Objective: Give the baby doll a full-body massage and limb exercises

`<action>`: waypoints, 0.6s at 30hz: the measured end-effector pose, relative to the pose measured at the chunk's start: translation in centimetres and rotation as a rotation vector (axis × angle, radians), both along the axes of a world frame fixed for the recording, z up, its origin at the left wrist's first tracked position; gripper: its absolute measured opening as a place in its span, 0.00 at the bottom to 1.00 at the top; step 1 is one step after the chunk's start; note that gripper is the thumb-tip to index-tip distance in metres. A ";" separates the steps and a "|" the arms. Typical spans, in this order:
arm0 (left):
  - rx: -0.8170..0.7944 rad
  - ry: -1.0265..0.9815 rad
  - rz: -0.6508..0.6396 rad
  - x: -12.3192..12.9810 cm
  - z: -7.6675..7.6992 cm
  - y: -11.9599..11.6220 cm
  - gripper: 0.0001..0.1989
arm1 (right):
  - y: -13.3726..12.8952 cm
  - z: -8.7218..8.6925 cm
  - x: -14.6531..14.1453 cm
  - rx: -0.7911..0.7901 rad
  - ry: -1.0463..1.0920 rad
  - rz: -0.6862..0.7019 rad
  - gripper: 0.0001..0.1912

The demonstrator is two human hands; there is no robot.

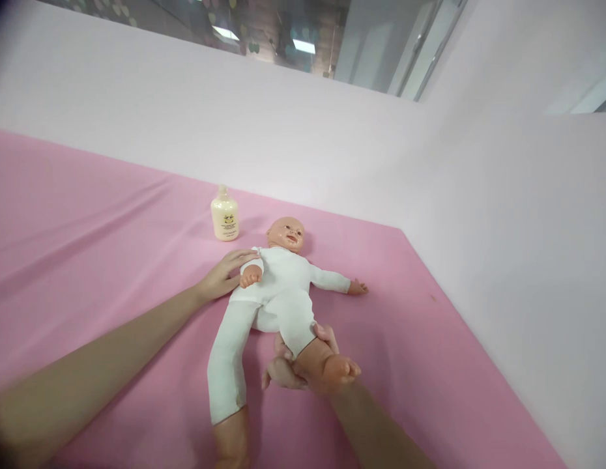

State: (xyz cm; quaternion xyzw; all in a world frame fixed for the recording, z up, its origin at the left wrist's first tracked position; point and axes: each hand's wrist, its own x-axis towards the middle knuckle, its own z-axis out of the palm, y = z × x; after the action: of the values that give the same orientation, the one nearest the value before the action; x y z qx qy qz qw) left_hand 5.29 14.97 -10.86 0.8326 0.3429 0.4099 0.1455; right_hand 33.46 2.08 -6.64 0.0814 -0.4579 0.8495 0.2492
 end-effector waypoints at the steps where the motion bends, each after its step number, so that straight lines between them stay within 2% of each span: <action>1: 0.000 0.004 0.001 0.0 0.0 0.0 0.24 | 0.0 0.0 0.0 0.001 0.007 -0.002 0.35; 6: -0.001 0.010 0.006 0.0 0.1 -0.1 0.23 | -0.1 0.0 0.2 -0.023 -0.018 -0.042 0.38; 14: 0.001 0.016 0.007 0.0 0.0 0.0 0.24 | 0.3 -0.6 -0.1 0.025 0.054 -0.006 0.42; 18: -0.010 0.019 0.010 0.0 0.0 0.0 0.24 | 0.3 -0.7 0.1 0.020 0.001 -0.036 0.42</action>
State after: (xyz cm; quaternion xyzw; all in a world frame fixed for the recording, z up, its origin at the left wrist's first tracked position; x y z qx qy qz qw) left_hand 5.29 14.93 -10.82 0.8339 0.3506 0.4011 0.1444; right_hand 33.55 2.36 -7.32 0.0760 -0.4677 0.8401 0.2641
